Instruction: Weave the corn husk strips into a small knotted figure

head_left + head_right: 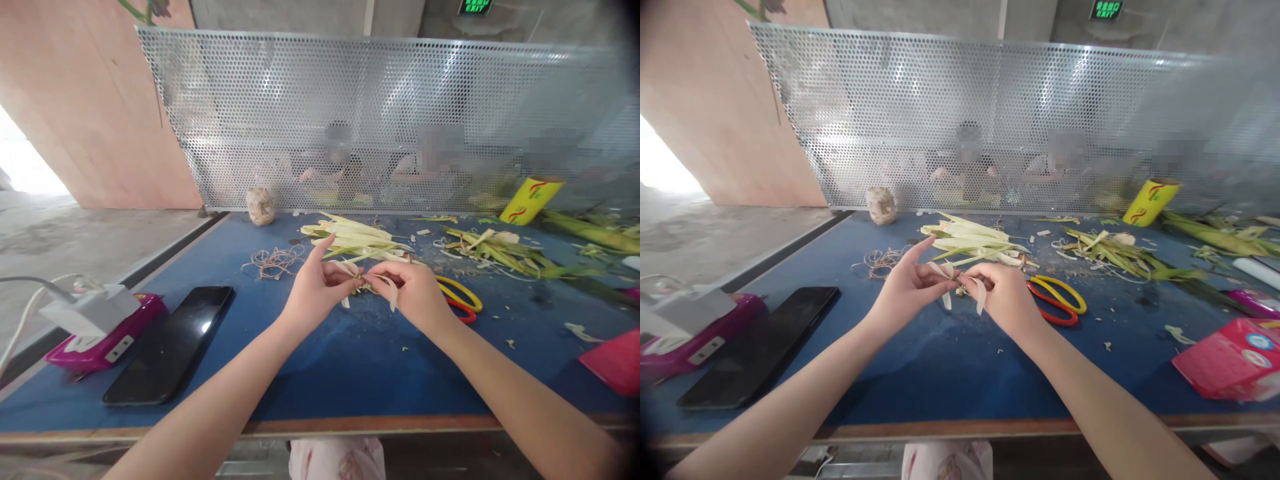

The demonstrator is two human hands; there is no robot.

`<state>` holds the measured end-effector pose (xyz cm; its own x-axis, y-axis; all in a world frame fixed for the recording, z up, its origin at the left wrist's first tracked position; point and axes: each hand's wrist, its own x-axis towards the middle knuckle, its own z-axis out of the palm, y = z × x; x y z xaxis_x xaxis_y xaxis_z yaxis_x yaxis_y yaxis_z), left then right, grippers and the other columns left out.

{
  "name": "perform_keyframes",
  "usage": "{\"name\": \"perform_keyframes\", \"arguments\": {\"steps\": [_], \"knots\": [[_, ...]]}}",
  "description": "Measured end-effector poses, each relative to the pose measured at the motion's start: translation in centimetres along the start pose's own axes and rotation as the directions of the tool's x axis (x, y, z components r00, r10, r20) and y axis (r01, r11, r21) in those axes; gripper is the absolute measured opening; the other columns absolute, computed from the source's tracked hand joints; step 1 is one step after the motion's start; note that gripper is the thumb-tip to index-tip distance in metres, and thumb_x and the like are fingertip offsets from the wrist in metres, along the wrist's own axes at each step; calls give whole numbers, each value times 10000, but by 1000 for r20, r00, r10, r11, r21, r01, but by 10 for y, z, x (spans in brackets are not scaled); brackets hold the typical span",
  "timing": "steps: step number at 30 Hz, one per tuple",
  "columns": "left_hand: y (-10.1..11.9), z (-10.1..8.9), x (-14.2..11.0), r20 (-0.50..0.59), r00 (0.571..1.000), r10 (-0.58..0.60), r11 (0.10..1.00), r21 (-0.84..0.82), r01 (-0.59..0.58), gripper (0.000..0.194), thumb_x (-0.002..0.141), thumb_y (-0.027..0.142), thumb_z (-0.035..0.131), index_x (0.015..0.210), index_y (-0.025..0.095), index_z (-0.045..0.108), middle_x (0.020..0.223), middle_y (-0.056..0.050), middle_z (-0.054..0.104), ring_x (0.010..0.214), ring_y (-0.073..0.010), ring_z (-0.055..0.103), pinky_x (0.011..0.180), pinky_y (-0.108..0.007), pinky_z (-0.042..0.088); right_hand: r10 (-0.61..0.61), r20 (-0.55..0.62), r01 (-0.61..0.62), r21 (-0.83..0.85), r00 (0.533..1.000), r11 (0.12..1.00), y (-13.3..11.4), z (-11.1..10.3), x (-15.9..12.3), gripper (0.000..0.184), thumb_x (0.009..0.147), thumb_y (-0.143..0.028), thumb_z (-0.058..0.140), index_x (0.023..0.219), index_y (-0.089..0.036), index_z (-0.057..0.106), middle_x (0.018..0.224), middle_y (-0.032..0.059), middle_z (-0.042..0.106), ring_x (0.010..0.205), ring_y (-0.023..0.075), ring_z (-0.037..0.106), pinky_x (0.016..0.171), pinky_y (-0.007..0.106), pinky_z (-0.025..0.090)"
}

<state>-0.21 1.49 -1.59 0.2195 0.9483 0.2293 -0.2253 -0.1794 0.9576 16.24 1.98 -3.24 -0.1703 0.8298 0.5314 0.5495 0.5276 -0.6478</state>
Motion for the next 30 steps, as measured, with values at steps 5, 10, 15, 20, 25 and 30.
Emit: {"name": "perform_keyframes", "arguments": {"steps": [5,10,15,20,25,30], "knots": [[0,-2,1,-27,1000,5,997,79,-2,850,630,68,677,1360,127,245,688,5,666,690,-144,653,759,-317,501,150,86,-150,0,985,989,-5,-6,5,213,778,-354,555,743,-173,661,563,10,616,481,122,534,436,222,395],[3,-6,2,-104,994,38,980,199,-17,847,631,69,674,1362,108,248,614,32,636,745,-165,656,773,-314,492,234,471,-217,-91,851,972,0,-21,8,285,819,-398,506,706,-178,648,530,5,627,420,102,510,397,207,367],[0,-9,4,-120,992,28,974,225,0,872,631,68,672,1370,104,211,674,5,646,717,-162,647,746,-321,498,61,655,-127,54,753,990,-1,-30,0,169,781,-340,584,749,-188,650,565,4,648,507,124,582,454,205,424],[-4,-11,5,-126,992,20,962,274,15,874,616,90,689,1360,139,234,708,0,636,669,-155,641,678,-301,494,-87,622,9,127,778,992,-10,-31,4,170,823,-267,544,738,-196,673,756,22,639,687,131,599,607,223,475],[-2,-9,4,-138,990,-31,975,216,60,869,585,86,700,1335,118,261,694,12,615,588,-123,603,566,-247,466,-238,524,185,152,818,971,-13,-32,7,252,857,-283,507,694,-199,680,929,53,561,824,150,577,714,274,489],[-1,-7,4,-126,991,-47,978,197,72,814,593,31,661,1313,102,287,659,36,585,571,-104,585,564,-230,464,-233,513,180,153,826,972,-13,-31,4,262,852,-286,518,659,-186,664,1130,76,530,959,184,567,795,316,483]]}}
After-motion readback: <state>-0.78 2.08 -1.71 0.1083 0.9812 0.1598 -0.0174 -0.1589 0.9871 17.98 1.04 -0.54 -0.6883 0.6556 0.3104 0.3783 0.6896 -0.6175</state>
